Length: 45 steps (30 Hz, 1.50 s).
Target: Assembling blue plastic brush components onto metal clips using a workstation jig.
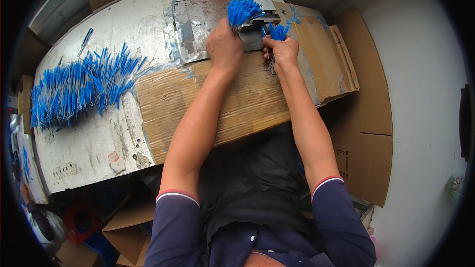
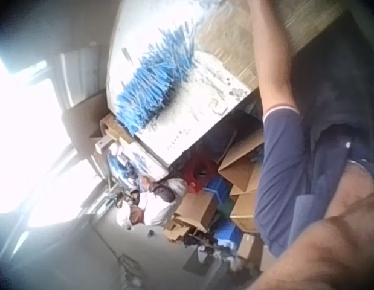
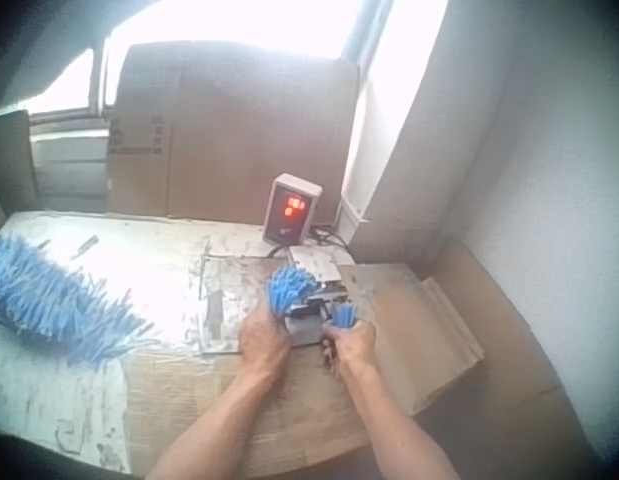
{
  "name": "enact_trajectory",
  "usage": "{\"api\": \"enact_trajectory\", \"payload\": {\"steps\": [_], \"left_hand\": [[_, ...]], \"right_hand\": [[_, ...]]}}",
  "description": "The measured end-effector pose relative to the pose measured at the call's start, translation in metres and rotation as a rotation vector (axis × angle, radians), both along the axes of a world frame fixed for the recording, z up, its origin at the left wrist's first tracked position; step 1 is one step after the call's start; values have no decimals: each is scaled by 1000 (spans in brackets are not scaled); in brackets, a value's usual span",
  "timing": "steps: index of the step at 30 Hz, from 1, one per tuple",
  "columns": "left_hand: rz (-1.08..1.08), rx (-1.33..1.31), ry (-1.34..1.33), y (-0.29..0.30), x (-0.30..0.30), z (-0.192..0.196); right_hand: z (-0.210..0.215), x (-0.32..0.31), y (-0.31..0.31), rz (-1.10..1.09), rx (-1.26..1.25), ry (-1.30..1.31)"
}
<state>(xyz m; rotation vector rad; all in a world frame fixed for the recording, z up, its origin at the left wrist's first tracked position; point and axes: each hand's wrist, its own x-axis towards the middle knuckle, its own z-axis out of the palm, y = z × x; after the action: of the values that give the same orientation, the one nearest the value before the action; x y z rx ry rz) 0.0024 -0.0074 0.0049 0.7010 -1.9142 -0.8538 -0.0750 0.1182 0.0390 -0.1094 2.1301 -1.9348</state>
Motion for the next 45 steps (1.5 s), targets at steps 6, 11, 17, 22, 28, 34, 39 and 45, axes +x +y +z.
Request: {"api": "enact_trajectory", "payload": {"steps": [6, 11, 17, 22, 28, 34, 39, 45], "left_hand": [[23, -24, 23, -1, -2, -4], [43, -52, 19, -2, -2, -6], [30, -78, 25, -2, -2, -5], [-23, -83, -68, 2, 0, 0], [-82, -113, -64, 4, 4, 1], [-91, -151, -80, 5, 3, 1], [-71, -241, -151, 6, 2, -1], [-51, -260, -196, 7, 0, -3]], "right_hand": [[0, 6, -2, -24, -27, 42], [-3, 8, -2, -31, -53, 44], [-1, 5, -4, -36, -27, 24], [-8, 3, 7, 5, -174, -3], [-11, 3, 23, 88, -398, -112], [-10, 6, 22, 69, -272, -60], [2, 13, 18, 23, -129, -50], [6, 15, 14, -22, -33, 25]]}}
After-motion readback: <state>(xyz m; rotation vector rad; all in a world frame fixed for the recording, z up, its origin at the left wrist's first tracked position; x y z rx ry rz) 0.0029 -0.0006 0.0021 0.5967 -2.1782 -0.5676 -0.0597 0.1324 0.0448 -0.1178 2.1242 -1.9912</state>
